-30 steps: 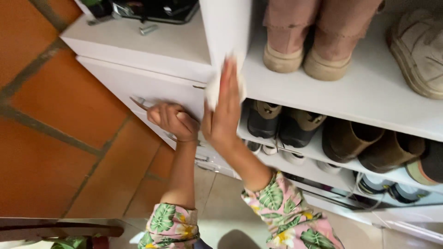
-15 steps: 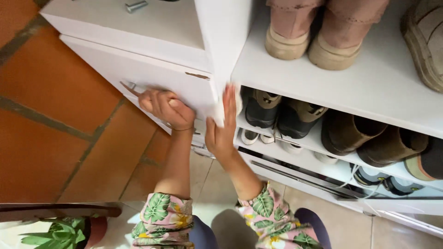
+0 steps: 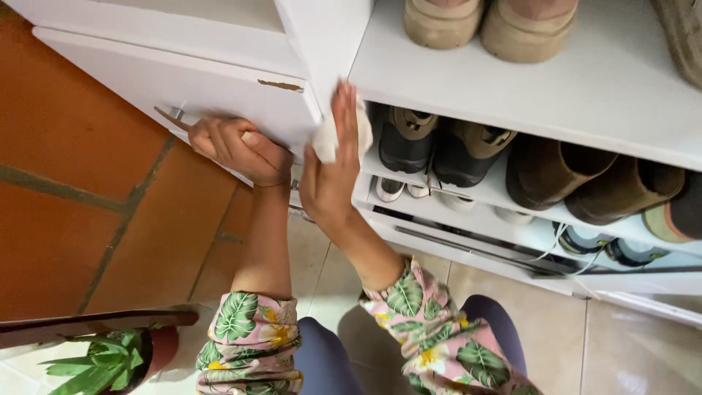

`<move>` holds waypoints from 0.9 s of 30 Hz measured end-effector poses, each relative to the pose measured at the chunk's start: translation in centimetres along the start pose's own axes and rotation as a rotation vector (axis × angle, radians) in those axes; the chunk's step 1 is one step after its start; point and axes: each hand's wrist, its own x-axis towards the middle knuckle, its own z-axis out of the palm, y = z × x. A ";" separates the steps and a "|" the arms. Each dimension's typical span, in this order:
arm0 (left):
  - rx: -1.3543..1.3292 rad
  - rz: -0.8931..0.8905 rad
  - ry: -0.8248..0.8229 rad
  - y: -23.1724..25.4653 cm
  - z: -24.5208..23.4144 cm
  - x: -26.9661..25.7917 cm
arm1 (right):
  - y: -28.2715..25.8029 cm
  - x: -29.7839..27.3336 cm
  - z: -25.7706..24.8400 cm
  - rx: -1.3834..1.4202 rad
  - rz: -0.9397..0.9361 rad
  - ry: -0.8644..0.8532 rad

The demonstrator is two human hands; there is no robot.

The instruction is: Cleaning a shoe rack and organizing shoes using a cloth.

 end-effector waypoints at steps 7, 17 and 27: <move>-0.002 -0.002 0.020 1.2 -0.1 0.9 | 6.3 -2.7 -0.2 0.128 -0.164 -0.033; -0.050 0.005 0.083 -0.6 1.0 -0.5 | 16.4 -16.7 0.7 0.067 0.057 -0.101; -0.087 0.007 0.110 -1.4 1.3 -0.8 | 25.5 -28.4 1.5 0.478 0.838 -0.094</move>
